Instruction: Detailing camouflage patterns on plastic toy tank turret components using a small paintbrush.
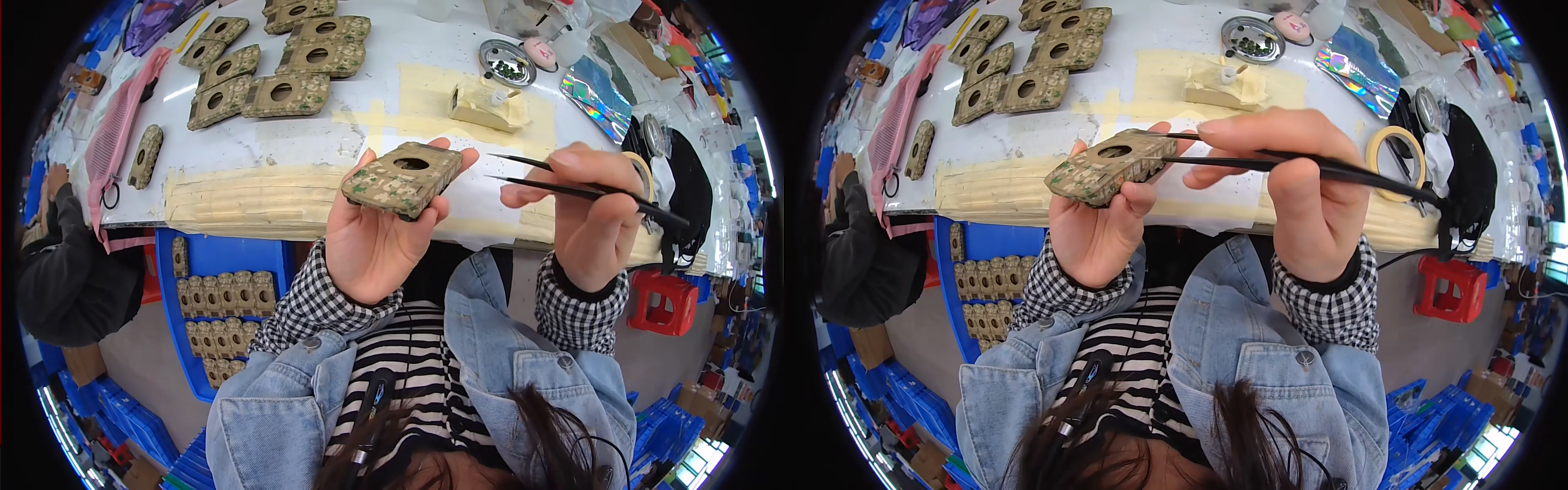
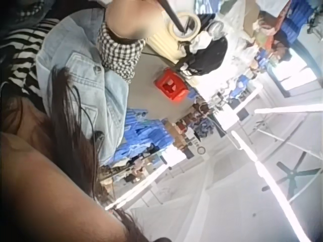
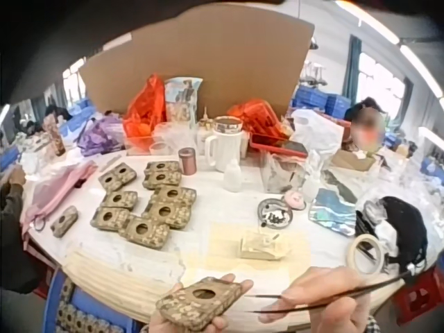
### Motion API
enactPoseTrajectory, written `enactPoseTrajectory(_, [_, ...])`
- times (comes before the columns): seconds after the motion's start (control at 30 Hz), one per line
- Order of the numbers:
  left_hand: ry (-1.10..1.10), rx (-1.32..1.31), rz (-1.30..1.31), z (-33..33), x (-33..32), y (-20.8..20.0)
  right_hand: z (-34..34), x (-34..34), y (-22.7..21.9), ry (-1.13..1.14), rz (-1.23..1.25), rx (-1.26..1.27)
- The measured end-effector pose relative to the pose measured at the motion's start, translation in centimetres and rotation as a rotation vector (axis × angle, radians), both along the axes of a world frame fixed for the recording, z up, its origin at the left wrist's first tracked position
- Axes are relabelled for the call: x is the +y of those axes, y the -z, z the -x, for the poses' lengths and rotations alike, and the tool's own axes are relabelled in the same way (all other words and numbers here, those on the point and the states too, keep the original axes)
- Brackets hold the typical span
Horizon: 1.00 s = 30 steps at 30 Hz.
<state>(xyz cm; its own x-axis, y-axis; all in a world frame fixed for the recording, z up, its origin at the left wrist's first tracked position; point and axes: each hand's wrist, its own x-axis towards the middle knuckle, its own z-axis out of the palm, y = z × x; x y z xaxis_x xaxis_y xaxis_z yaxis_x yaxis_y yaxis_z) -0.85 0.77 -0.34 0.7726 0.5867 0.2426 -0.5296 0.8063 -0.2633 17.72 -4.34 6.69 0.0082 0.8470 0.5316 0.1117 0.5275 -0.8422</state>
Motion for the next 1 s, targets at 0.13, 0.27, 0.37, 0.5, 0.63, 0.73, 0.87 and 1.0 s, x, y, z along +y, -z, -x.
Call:
enactPoseTrajectory(0.13, [-0.021,0.064,0.006,0.1,0.1,-0.3,0.4,-1.2,1.6,0.003,0.028,0.132])
enactPoseTrajectory(0.27, [-0.064,0.125,-0.004,0.0,-0.2,-0.5,0.8,-1.4,1.7,0.015,0.004,0.104])
enactPoseTrajectory(0.37, [-0.077,0.17,-0.001,0.0,-0.3,-0.7,0.6,-1.5,2.1,-0.055,0.002,0.113])
enactPoseTrajectory(0.5, [-0.107,0.228,-0.031,0.0,-0.5,-0.9,0.9,-1.6,2.1,-0.044,0.05,0.142])
enactPoseTrajectory(0.63, [-0.125,0.269,-0.033,0.0,-0.8,-1.4,1.6,-1.5,1.0,0.053,0.091,0.031])
enactPoseTrajectory(0.73, [-0.163,0.308,-0.09,-0.2,-1.0,-1.3,1.1,-1.6,1.3,0.074,0.044,-0.048])
enactPoseTrajectory(0.87, [-0.224,0.368,-0.188,-0.5,-1.3,-1.3,1.2,-0.8,1.3,0.132,-0.109,-0.048])
enactPoseTrajectory(1.0, [-0.214,0.432,-0.164,-0.6,-1.4,-1.6,1.1,-0.6,1.3,0.131,-0.123,-0.106])
